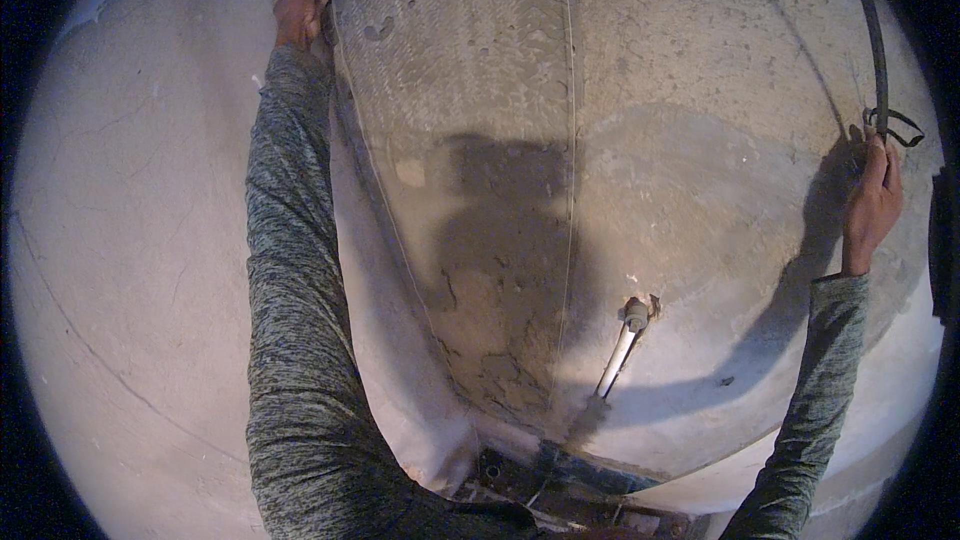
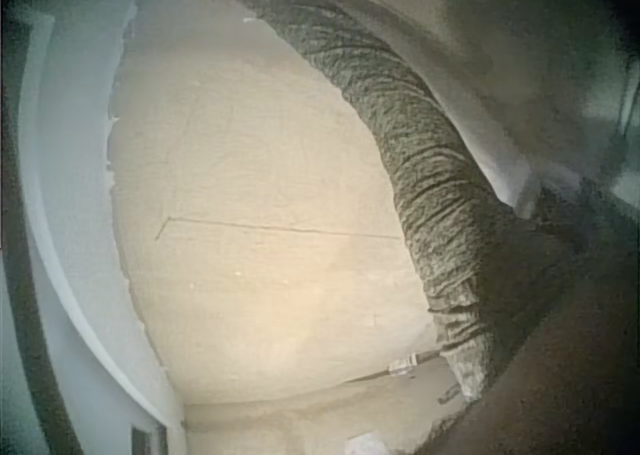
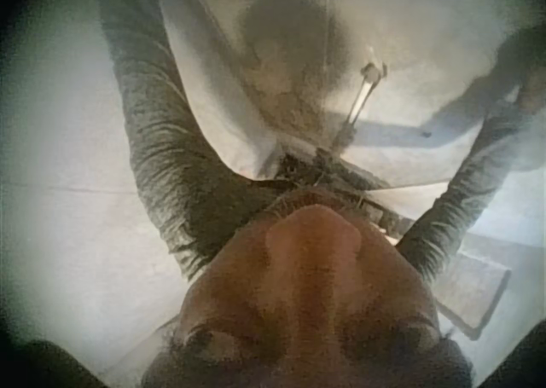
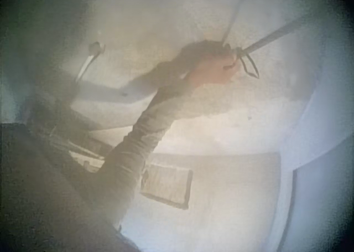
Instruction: The person uses a measuring tape to mark locations on a ceiling, then uses a hammer and a chisel-like tool to create or clear a channel for electrical conduit near an existing light fixture.
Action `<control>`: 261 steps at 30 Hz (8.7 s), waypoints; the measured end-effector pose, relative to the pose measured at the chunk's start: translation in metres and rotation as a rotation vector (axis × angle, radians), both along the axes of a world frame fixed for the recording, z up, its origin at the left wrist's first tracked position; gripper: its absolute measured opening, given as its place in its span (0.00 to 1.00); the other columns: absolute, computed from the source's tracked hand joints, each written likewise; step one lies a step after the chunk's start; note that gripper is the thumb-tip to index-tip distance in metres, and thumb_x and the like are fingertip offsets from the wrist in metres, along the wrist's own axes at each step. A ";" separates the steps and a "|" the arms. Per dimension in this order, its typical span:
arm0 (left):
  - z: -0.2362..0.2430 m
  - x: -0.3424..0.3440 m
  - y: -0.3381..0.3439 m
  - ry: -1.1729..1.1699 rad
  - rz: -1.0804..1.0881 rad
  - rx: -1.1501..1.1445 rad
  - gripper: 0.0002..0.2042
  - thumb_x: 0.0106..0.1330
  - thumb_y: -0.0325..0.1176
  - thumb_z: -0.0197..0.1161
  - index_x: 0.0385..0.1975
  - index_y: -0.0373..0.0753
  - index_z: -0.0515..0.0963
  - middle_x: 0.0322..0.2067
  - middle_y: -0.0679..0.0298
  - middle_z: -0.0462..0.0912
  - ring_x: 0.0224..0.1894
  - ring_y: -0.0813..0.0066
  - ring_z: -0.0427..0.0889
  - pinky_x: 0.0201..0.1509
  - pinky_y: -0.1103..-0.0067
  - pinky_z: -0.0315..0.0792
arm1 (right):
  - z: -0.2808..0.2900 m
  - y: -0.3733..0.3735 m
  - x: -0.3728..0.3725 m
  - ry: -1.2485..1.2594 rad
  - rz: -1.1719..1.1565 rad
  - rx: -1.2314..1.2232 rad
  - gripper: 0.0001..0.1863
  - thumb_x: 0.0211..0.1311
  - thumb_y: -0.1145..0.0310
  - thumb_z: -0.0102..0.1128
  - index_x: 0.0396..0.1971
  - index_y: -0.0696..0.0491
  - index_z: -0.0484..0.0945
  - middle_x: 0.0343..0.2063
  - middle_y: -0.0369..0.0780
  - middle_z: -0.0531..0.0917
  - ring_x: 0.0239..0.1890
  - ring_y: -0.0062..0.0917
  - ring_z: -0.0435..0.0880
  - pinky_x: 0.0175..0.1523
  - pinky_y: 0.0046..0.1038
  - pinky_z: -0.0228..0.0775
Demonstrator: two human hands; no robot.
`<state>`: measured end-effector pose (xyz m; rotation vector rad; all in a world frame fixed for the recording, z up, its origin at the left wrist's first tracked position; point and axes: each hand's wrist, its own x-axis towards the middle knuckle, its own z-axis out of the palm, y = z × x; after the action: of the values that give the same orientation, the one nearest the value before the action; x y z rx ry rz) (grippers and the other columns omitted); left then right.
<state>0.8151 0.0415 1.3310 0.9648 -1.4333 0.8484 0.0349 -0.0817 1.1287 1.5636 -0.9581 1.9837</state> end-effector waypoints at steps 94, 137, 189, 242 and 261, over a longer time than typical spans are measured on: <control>-0.264 -0.547 0.178 0.713 0.029 0.684 0.15 0.64 0.27 0.61 0.49 0.35 0.70 0.30 0.63 0.81 0.29 0.79 0.79 0.31 0.81 0.74 | -0.093 0.167 0.124 0.085 2.002 0.783 0.11 0.53 0.69 0.65 0.32 0.62 0.84 0.26 0.42 0.87 0.30 0.21 0.84 0.37 0.25 0.75; 0.025 -0.517 0.178 -0.007 1.689 0.236 0.24 0.53 0.47 0.61 0.46 0.37 0.77 0.45 0.48 0.82 0.50 0.49 0.80 0.53 0.61 0.74 | -0.079 -0.010 -0.054 -0.133 0.491 -0.369 0.07 0.54 0.75 0.65 0.35 0.52 0.82 0.27 0.40 0.84 0.27 0.32 0.83 0.33 0.28 0.75; 0.042 -0.503 0.180 -0.023 1.750 0.360 0.24 0.54 0.48 0.61 0.45 0.37 0.79 0.47 0.49 0.82 0.52 0.49 0.79 0.55 0.63 0.73 | -0.081 -0.012 -0.057 -0.100 0.416 -0.346 0.05 0.57 0.76 0.64 0.34 0.57 0.83 0.31 0.43 0.85 0.32 0.33 0.85 0.39 0.28 0.77; -0.037 -0.036 0.018 0.040 -0.162 -0.006 0.09 0.66 0.32 0.56 0.35 0.36 0.82 0.28 0.62 0.83 0.33 0.69 0.81 0.40 0.73 0.74 | 0.221 0.064 0.533 0.797 0.187 -0.324 0.17 0.61 0.60 0.54 0.38 0.58 0.83 0.40 0.50 0.83 0.45 0.46 0.81 0.50 0.45 0.71; -0.011 -0.006 0.020 -0.331 0.418 -0.150 0.12 0.57 0.39 0.62 0.23 0.35 0.82 0.25 0.54 0.83 0.28 0.62 0.83 0.32 0.67 0.73 | 0.244 0.078 0.584 0.783 0.198 -0.254 0.17 0.61 0.60 0.55 0.40 0.58 0.82 0.39 0.50 0.83 0.43 0.46 0.81 0.49 0.43 0.71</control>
<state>0.8094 0.0618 1.3197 1.0602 -1.4370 1.4595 0.6186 -0.0037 1.3724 2.0745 -0.2352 1.3129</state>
